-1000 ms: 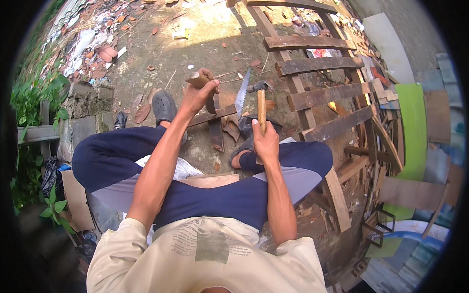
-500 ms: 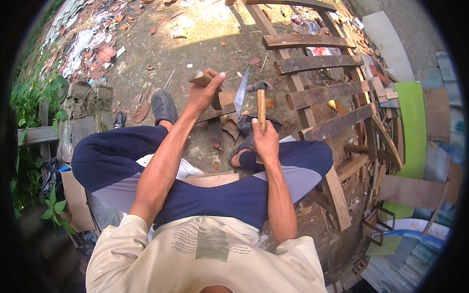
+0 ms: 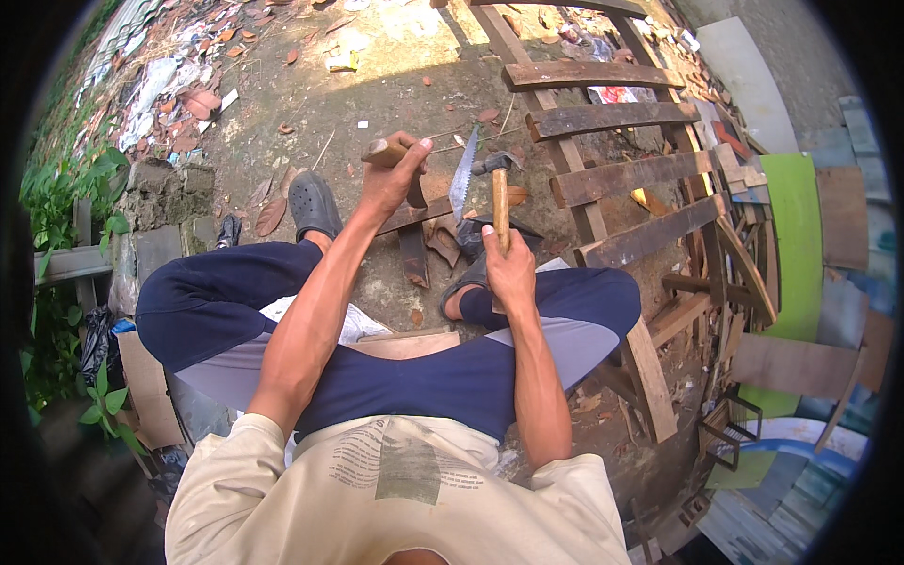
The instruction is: The person sits on the ground and uses a hammer to strike a small wooden piece, then uses a saw to cut the wood. The person continues to hammer and saw the wood piece repeatedly.
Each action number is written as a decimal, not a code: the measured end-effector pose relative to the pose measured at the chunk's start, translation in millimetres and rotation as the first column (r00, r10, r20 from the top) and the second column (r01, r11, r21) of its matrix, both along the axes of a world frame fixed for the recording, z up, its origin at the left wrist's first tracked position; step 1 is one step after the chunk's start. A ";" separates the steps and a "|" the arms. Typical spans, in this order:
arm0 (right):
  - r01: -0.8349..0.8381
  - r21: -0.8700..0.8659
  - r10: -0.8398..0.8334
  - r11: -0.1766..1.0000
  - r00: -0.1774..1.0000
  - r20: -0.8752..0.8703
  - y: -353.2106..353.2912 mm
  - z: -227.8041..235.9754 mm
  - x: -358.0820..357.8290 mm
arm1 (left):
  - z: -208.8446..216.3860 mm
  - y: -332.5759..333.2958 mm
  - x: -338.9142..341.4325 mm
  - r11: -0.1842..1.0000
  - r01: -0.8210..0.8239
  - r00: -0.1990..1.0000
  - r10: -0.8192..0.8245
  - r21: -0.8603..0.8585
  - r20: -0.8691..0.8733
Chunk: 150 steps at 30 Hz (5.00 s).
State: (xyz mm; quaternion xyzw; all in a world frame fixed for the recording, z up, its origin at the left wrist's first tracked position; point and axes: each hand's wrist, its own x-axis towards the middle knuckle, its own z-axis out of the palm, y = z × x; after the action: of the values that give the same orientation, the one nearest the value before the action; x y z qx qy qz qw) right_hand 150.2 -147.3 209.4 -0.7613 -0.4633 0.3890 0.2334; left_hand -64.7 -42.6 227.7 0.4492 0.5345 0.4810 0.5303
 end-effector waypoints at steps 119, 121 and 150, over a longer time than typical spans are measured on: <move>-0.021 0.020 0.022 1.000 0.999 -0.044 0.6 8.0 -6.9 | -6.6 -1.9 -1.2 0.998 -0.060 0.998 0.060 -0.009 -0.034; -0.027 0.013 0.027 1.000 0.999 -0.041 1.1 31.1 -7.7 | 2.0 -3.0 1.2 1.000 0.001 1.000 -0.001 -0.020 -0.030; -0.458 0.291 0.378 0.840 0.879 0.292 -6.5 155.5 -50.4 | -14.6 0.1 -6.2 0.956 0.235 0.970 -0.219 0.173 -0.106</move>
State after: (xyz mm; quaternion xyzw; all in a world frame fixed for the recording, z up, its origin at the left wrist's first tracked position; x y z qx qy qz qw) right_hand 99.8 -153.8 364.8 -0.6256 -0.7038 0.2539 0.2210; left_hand -70.9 -42.6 213.1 0.5748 0.4547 0.4445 0.5150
